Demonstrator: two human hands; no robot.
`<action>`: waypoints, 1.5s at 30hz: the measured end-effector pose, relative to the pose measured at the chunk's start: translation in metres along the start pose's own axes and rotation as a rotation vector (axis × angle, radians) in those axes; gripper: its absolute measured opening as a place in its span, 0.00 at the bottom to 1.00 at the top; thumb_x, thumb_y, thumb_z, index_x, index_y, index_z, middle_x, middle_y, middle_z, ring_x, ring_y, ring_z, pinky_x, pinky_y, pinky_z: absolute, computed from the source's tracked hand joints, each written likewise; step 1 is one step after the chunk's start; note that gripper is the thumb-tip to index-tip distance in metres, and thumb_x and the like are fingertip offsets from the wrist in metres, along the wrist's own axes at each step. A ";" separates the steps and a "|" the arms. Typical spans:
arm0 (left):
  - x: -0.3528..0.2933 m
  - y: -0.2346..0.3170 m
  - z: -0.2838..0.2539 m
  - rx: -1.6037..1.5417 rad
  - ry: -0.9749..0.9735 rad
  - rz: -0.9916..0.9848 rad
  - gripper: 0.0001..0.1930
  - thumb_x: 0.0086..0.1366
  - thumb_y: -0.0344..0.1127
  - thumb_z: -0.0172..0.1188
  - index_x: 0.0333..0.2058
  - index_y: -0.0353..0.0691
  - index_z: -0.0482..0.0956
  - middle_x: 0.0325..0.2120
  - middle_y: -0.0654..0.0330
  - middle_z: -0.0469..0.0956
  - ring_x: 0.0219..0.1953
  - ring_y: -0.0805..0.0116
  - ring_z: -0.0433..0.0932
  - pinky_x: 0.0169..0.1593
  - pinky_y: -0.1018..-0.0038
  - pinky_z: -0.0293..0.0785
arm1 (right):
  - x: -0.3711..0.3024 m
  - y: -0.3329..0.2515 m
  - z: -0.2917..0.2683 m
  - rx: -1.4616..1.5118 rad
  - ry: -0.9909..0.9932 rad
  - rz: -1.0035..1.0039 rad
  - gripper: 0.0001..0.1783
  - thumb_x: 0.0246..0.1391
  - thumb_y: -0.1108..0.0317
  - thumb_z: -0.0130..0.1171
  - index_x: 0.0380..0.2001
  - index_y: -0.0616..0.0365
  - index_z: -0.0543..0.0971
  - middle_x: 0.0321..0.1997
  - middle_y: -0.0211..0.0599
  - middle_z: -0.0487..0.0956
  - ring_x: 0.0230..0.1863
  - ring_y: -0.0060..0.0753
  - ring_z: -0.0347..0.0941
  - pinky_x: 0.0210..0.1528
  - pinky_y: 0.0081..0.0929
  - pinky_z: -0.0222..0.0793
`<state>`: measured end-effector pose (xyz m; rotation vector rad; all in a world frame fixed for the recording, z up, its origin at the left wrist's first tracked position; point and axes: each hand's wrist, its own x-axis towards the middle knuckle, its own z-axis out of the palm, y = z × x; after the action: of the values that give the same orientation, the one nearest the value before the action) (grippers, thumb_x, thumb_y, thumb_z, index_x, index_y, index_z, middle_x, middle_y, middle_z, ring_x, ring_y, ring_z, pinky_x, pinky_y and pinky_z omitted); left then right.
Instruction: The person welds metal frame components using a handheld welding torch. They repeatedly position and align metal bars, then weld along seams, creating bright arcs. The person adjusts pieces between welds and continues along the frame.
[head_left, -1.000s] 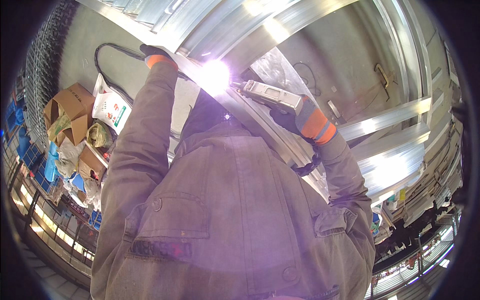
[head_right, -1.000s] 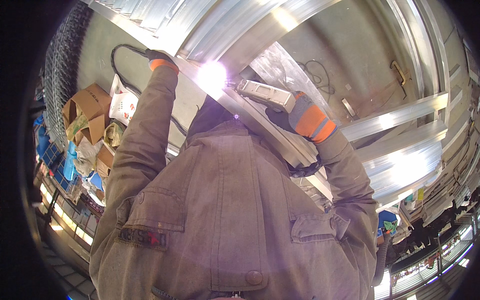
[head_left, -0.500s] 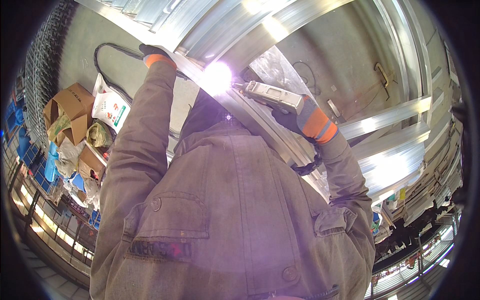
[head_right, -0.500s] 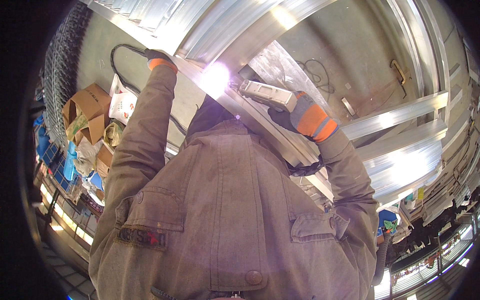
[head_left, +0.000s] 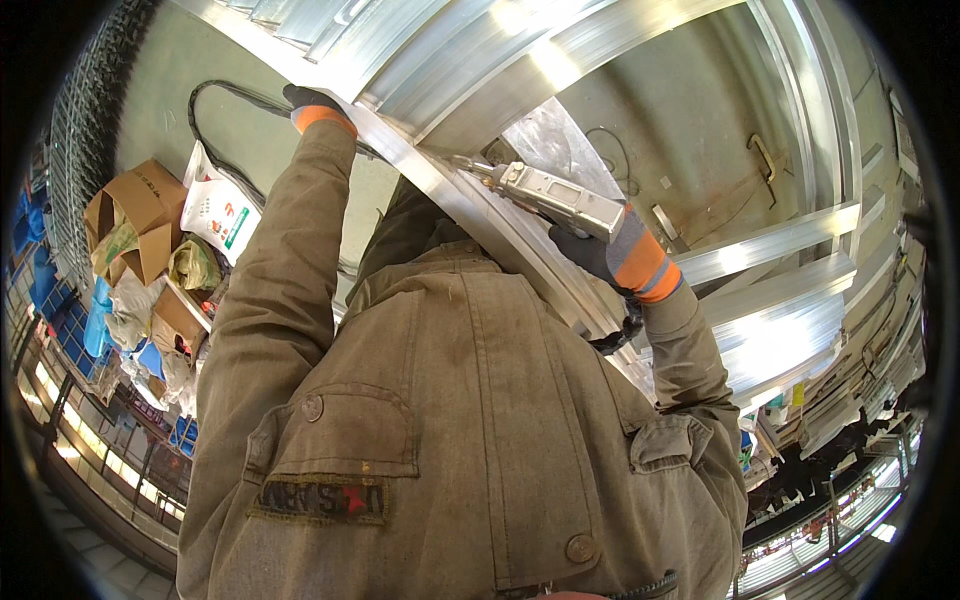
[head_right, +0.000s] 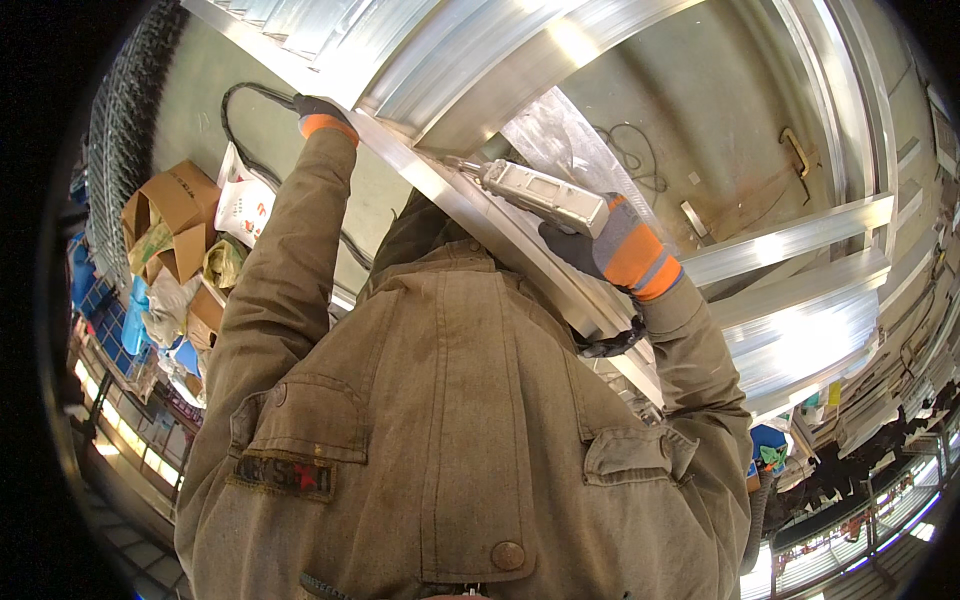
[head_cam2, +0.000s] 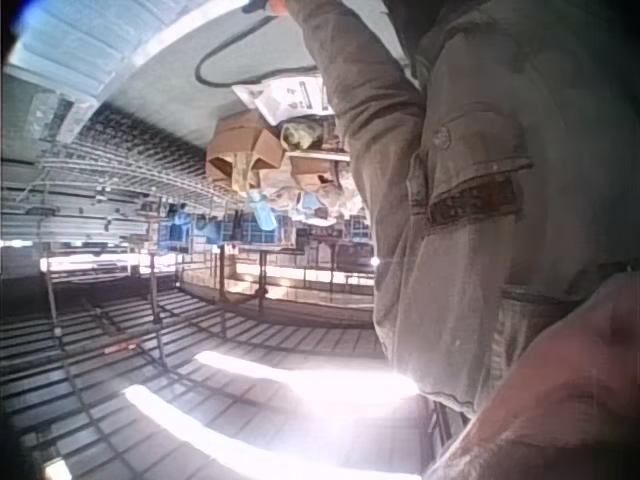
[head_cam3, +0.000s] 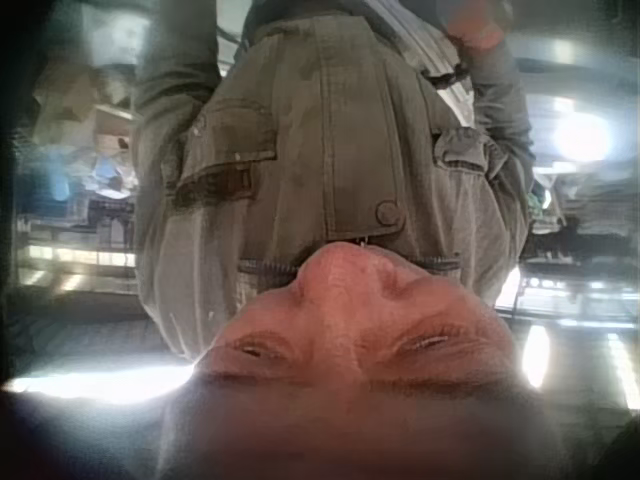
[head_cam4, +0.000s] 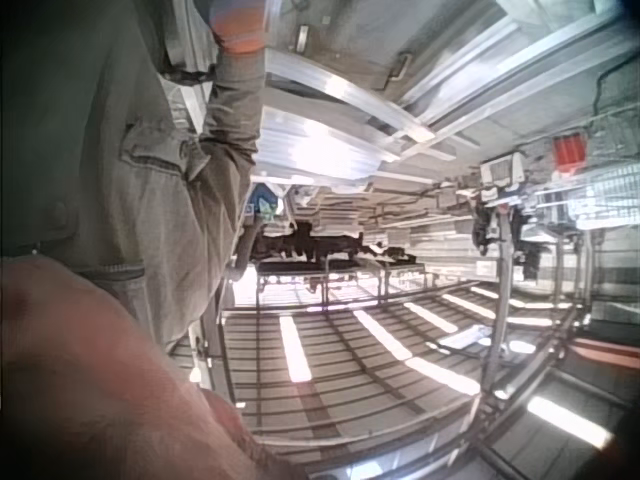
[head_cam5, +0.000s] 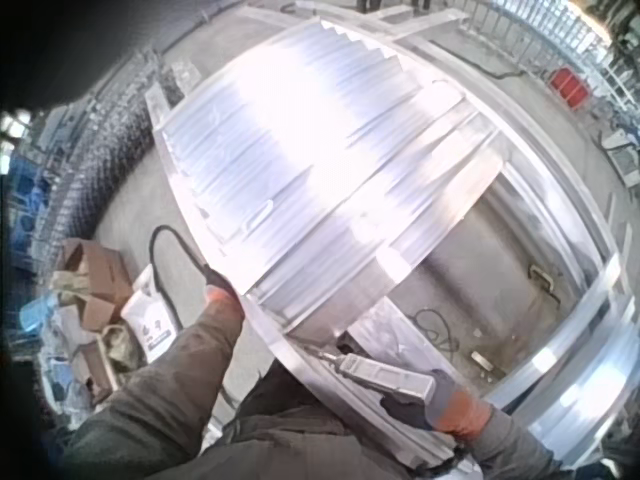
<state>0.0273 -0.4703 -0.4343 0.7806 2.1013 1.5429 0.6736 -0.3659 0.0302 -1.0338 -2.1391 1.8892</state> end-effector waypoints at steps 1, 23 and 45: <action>0.000 0.002 0.001 0.036 -0.026 0.113 0.36 0.85 0.61 0.45 0.77 0.42 0.75 0.76 0.57 0.77 0.75 0.56 0.75 0.77 0.55 0.67 | 0.002 -0.004 0.001 0.009 0.006 -0.035 0.26 0.66 0.70 0.75 0.66 0.61 0.85 0.59 0.47 0.91 0.57 0.40 0.89 0.62 0.35 0.83; 0.000 -0.002 0.003 0.464 -0.059 0.240 0.43 0.85 0.68 0.48 0.74 0.31 0.76 0.71 0.52 0.82 0.69 0.51 0.81 0.72 0.66 0.73 | 0.027 -0.009 0.022 -0.053 0.057 -0.050 0.24 0.69 0.60 0.75 0.63 0.58 0.87 0.53 0.47 0.93 0.50 0.46 0.91 0.53 0.39 0.85; -0.040 0.235 0.066 -0.532 0.211 -0.655 0.34 0.84 0.63 0.43 0.73 0.47 0.79 0.75 0.60 0.78 0.74 0.56 0.77 0.74 0.57 0.71 | 0.027 -0.007 0.023 -0.033 0.020 0.014 0.25 0.66 0.67 0.76 0.65 0.56 0.87 0.59 0.43 0.92 0.58 0.40 0.90 0.61 0.35 0.84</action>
<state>0.1446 -0.3955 -0.2295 -0.2460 1.6818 1.7009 0.6387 -0.3708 0.0223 -1.0724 -2.1644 1.8479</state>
